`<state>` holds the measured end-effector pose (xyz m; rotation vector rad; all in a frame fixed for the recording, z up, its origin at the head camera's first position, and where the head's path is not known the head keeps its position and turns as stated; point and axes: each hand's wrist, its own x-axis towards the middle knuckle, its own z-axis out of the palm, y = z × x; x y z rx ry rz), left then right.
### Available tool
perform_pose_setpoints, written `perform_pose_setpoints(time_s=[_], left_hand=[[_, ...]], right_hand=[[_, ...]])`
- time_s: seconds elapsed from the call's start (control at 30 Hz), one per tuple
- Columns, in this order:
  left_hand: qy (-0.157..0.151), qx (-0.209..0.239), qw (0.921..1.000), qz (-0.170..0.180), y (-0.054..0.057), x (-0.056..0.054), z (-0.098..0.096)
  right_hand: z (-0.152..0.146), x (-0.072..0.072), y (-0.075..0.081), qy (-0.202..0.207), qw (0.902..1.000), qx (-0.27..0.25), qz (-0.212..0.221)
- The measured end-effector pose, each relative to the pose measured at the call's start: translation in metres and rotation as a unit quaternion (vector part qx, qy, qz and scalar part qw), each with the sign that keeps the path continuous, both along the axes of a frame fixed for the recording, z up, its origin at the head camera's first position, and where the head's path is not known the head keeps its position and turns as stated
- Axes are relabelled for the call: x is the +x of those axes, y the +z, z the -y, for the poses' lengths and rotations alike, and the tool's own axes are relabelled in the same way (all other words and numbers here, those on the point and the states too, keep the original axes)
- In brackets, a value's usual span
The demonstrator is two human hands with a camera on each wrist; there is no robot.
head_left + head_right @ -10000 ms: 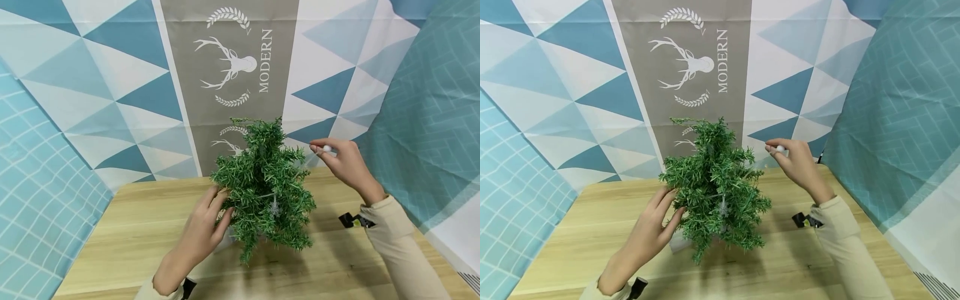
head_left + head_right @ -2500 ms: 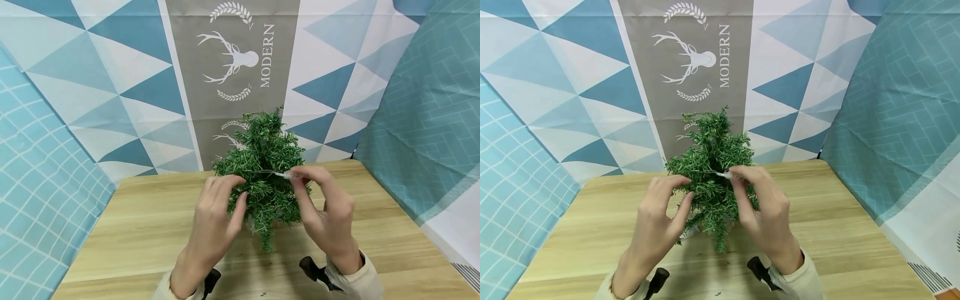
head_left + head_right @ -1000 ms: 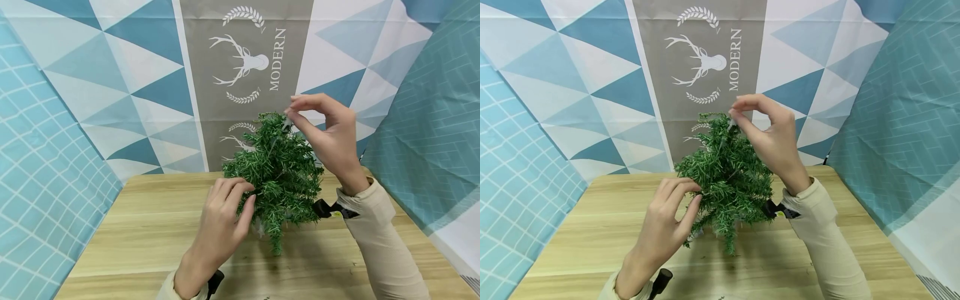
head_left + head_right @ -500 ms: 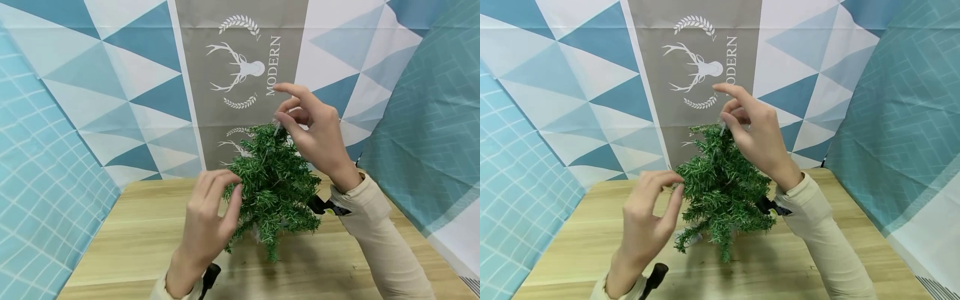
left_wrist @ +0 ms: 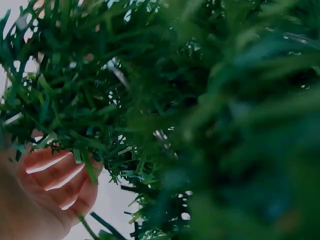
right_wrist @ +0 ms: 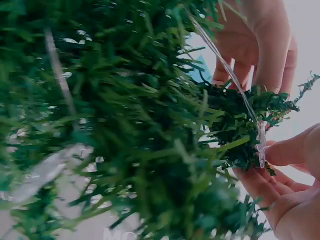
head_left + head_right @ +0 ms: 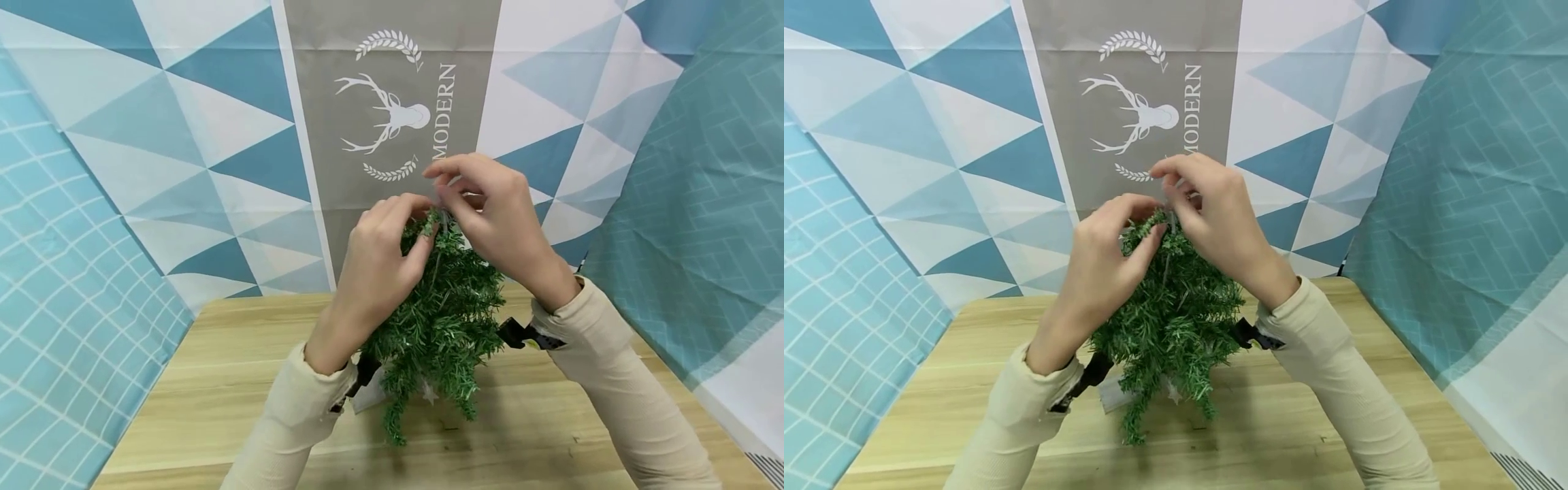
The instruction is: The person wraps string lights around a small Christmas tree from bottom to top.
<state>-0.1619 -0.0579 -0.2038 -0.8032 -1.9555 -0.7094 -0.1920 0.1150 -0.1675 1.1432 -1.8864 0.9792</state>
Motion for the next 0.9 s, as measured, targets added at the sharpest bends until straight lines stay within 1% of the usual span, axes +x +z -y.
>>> perform_pose_setpoints(time_s=[0.07,0.13,0.27,0.33,0.43,0.5,0.57,0.63,0.7,0.8,0.9], left_hand=[[0.001,0.004,1.0,-0.005,-0.001,-0.005,0.001],[0.0,0.004,1.0,-0.007,-0.002,-0.009,0.002],[0.003,0.01,0.9999,0.001,-0.003,-0.014,0.004],[0.003,0.019,0.9998,0.01,-0.003,-0.014,0.007],[-0.007,0.037,0.999,0.026,-0.005,-0.011,0.01],[-0.019,0.049,0.9982,0.031,-0.009,-0.007,0.014],[-0.029,0.058,0.9975,0.029,-0.015,0.001,0.02],[-0.031,0.057,0.9976,0.025,-0.026,0.01,0.03],[-0.024,0.051,0.998,0.03,-0.041,0.019,0.044],[0.018,0.032,0.9977,0.056,-0.072,0.029,0.073],[0.075,0.009,0.9926,0.094,-0.108,0.033,0.108]], right_hand=[[-0.002,0.0,-0.001,-0.01,0.9996,0.019,0.019],[-0.006,0.001,-0.001,-0.02,0.9975,0.053,0.043],[-0.014,0.0,0.002,-0.028,0.988,0.125,0.087],[-0.016,-0.001,0.004,-0.026,0.9837,0.143,0.106],[-0.023,0.0,0.002,-0.022,0.9823,0.139,0.124],[-0.03,0.003,-0.002,-0.025,0.9851,0.121,0.119],[-0.039,0.007,-0.011,-0.029,0.9896,0.095,0.104],[-0.049,0.013,-0.023,-0.04,0.9939,0.066,0.079],[-0.06,0.018,-0.04,-0.055,0.9962,0.038,0.055],[-0.079,0.021,-0.071,-0.09,0.9949,0.023,0.039],[-0.099,0.017,-0.108,-0.132,0.9887,0.048,0.051]])
